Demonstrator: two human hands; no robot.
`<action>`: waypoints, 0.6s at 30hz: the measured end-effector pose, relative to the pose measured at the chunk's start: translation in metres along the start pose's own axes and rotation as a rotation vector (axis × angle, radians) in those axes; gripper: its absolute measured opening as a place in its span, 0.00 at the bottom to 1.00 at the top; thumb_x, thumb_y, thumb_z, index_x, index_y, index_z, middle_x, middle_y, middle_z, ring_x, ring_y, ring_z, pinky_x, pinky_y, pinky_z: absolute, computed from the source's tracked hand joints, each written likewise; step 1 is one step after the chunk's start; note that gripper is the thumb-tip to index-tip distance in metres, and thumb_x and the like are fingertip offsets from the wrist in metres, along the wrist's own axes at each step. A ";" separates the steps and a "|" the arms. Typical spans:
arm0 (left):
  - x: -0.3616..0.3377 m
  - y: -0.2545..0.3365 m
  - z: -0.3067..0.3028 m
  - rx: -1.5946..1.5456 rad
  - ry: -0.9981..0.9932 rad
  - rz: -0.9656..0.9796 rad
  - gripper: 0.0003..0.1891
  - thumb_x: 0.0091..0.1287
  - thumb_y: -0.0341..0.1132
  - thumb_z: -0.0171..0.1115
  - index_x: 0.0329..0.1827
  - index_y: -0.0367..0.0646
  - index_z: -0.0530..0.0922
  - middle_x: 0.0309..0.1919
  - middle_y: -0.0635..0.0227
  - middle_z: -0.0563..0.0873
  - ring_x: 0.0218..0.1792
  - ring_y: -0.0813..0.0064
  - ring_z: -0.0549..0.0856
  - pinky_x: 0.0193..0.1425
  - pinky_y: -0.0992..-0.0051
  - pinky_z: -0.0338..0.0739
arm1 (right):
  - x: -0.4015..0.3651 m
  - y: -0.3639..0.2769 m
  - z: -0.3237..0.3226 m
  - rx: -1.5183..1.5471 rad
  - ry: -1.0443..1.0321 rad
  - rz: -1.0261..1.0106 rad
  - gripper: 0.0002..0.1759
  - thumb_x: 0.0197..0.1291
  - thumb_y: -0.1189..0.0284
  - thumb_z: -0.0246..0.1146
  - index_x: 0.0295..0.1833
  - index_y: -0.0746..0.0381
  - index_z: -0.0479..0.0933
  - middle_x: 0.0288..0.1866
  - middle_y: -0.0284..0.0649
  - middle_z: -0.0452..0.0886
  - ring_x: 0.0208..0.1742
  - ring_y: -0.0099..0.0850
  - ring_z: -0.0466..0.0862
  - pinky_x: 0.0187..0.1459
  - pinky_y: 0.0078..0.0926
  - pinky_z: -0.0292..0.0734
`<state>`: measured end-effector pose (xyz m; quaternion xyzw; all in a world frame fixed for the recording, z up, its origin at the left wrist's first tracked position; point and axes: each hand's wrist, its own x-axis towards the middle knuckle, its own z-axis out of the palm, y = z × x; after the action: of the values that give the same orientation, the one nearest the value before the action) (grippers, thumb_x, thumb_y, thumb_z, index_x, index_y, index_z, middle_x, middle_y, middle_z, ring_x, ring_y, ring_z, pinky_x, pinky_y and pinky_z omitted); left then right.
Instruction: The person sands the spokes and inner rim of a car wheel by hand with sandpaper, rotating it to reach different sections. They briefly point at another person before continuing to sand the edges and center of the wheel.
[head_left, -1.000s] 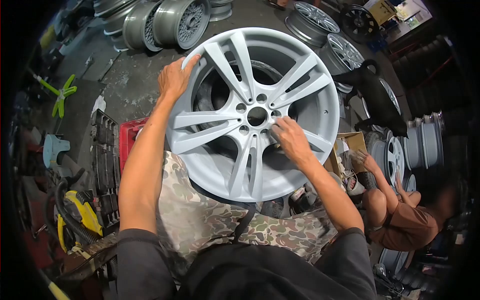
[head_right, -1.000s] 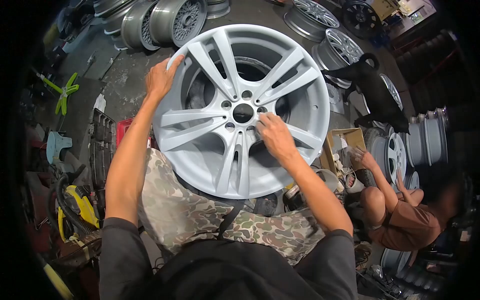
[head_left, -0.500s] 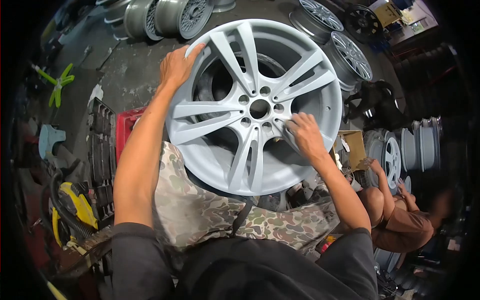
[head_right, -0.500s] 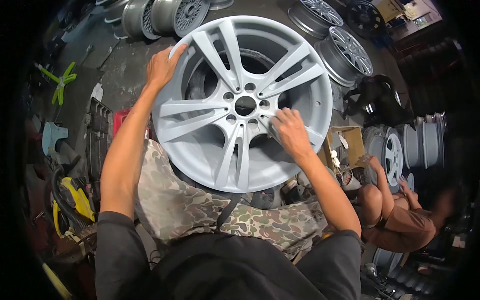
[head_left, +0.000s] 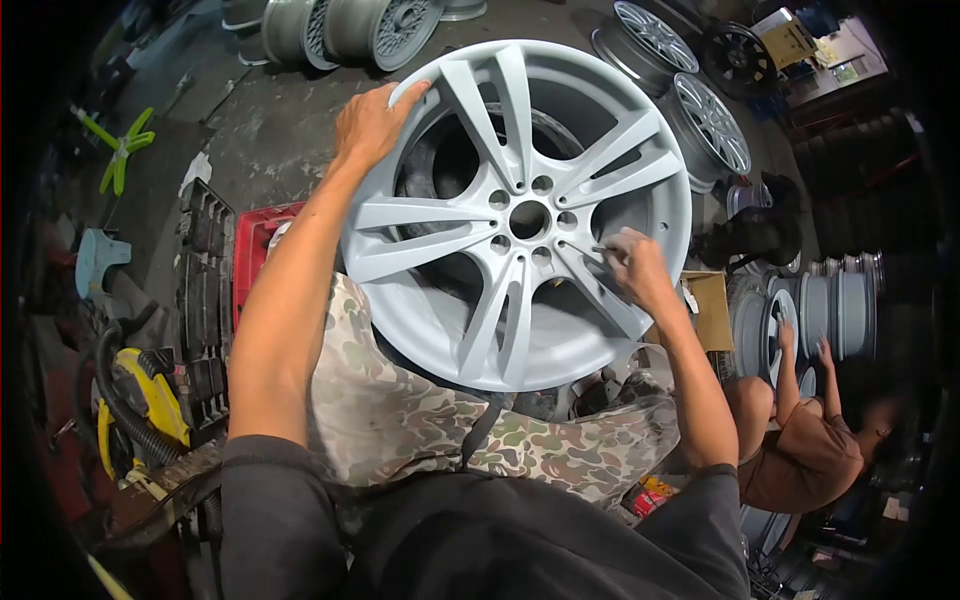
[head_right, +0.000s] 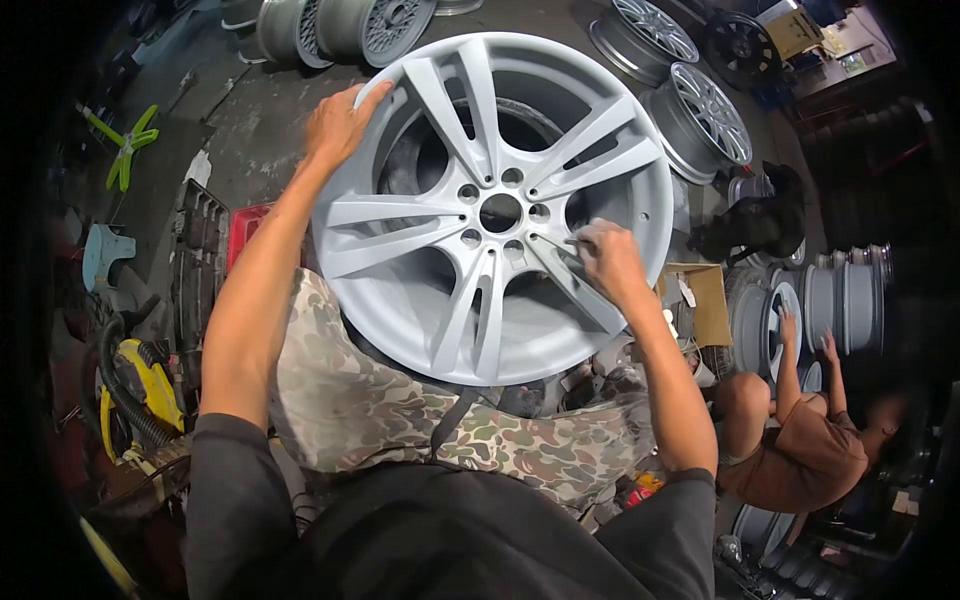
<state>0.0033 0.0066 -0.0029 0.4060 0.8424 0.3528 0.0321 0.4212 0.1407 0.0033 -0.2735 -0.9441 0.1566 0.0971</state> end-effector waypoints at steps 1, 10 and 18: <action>0.000 0.002 -0.002 0.017 -0.025 0.000 0.35 0.74 0.72 0.52 0.58 0.51 0.90 0.44 0.48 0.93 0.51 0.41 0.89 0.57 0.50 0.80 | -0.002 0.004 -0.004 -0.033 -0.038 0.045 0.06 0.55 0.80 0.68 0.39 0.64 0.87 0.34 0.49 0.83 0.40 0.52 0.85 0.45 0.49 0.81; 0.000 0.003 -0.002 -0.012 -0.008 -0.015 0.36 0.74 0.71 0.53 0.51 0.46 0.90 0.42 0.46 0.92 0.50 0.40 0.89 0.57 0.47 0.80 | 0.033 -0.040 0.038 -0.346 -0.086 -0.407 0.03 0.59 0.75 0.65 0.36 0.62 0.84 0.45 0.41 0.80 0.54 0.40 0.79 0.55 0.38 0.74; -0.001 0.001 0.003 -0.035 0.022 0.025 0.36 0.75 0.71 0.53 0.49 0.44 0.90 0.41 0.46 0.92 0.48 0.39 0.89 0.56 0.47 0.80 | 0.002 -0.044 0.029 -0.507 -0.171 -0.427 0.05 0.58 0.72 0.65 0.36 0.61 0.83 0.49 0.39 0.79 0.58 0.38 0.77 0.58 0.37 0.71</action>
<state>0.0059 0.0080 -0.0050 0.4119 0.8313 0.3723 0.0256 0.3909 0.0999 -0.0080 -0.0709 -0.9936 -0.0847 -0.0228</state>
